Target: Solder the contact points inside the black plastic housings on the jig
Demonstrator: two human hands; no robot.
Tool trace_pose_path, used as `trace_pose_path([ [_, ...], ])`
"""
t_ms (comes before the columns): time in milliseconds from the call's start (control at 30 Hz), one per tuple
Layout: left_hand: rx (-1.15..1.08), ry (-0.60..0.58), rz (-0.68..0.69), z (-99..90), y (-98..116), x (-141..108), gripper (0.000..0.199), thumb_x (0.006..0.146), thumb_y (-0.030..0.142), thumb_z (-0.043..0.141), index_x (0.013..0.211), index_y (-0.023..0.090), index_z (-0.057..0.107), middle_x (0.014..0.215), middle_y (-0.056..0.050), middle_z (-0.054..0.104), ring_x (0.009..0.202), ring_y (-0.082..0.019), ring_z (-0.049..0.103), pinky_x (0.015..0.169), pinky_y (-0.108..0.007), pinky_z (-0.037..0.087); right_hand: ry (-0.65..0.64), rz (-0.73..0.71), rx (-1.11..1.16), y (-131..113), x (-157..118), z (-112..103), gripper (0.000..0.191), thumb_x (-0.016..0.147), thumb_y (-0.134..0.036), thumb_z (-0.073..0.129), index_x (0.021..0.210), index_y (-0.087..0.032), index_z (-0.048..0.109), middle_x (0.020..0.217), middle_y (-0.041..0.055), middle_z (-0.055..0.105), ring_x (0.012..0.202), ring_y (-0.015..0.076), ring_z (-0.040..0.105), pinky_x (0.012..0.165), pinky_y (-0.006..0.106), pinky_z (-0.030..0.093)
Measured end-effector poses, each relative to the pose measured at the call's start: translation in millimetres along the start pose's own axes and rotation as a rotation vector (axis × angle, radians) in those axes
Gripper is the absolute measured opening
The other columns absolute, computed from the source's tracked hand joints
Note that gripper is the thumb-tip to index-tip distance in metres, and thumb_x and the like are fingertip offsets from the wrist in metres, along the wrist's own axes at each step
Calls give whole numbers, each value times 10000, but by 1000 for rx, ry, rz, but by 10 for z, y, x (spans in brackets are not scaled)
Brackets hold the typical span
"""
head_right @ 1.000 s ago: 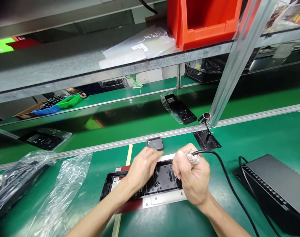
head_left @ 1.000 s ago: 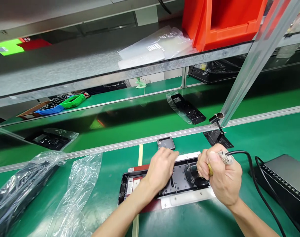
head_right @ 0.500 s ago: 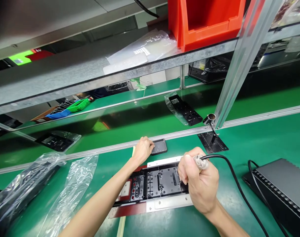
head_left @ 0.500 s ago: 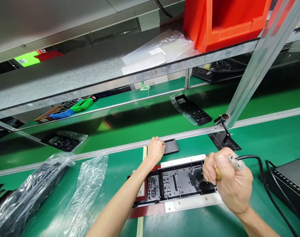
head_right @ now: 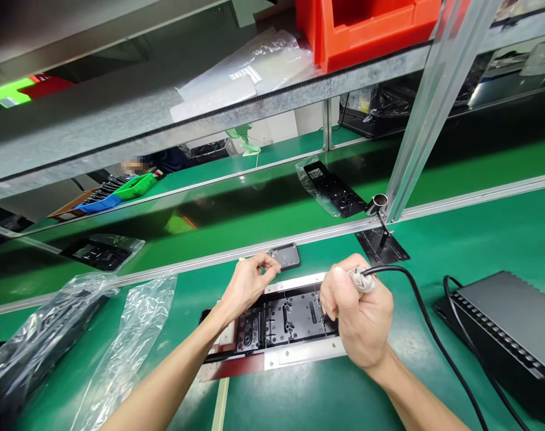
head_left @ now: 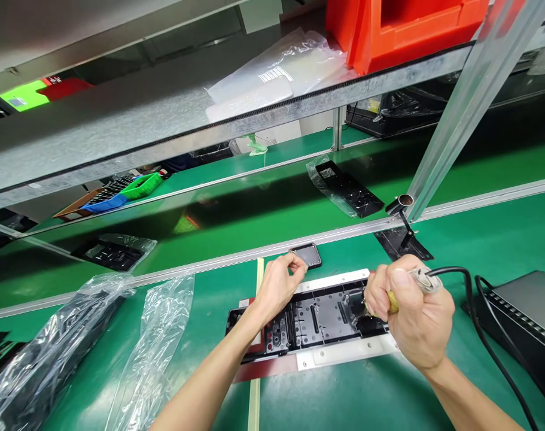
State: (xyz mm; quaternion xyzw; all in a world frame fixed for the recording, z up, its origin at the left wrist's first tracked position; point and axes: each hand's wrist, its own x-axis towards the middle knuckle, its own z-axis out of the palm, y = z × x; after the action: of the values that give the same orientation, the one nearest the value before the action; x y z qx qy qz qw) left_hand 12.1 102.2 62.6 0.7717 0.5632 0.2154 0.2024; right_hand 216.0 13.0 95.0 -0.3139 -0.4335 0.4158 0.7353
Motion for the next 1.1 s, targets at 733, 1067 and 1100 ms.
trace_pose_path([
  [733,-140,-183,299,182,273,-623,110,966,218,642,945,224,750,949,-27,733,948,-209,559,891,-376,464,26,-4,-12,-7,29,31,304,1000,-338,627,751,-222,497,513,-58,472,413,99,413,395,237,353],
  [1067,-15,-273,319,401,451,-552,140,911,251,703,861,215,828,750,-61,629,872,-241,497,772,-388,420,21,4,-16,4,20,18,300,1023,-320,592,756,-222,497,516,-65,464,423,90,417,409,226,358],
  [1100,-6,-271,311,412,460,-546,125,898,247,714,855,214,827,747,-59,629,866,-240,492,773,-391,414,18,1,-17,5,20,18,300,1025,-318,589,756,-222,496,515,-66,464,423,90,417,411,225,359],
])
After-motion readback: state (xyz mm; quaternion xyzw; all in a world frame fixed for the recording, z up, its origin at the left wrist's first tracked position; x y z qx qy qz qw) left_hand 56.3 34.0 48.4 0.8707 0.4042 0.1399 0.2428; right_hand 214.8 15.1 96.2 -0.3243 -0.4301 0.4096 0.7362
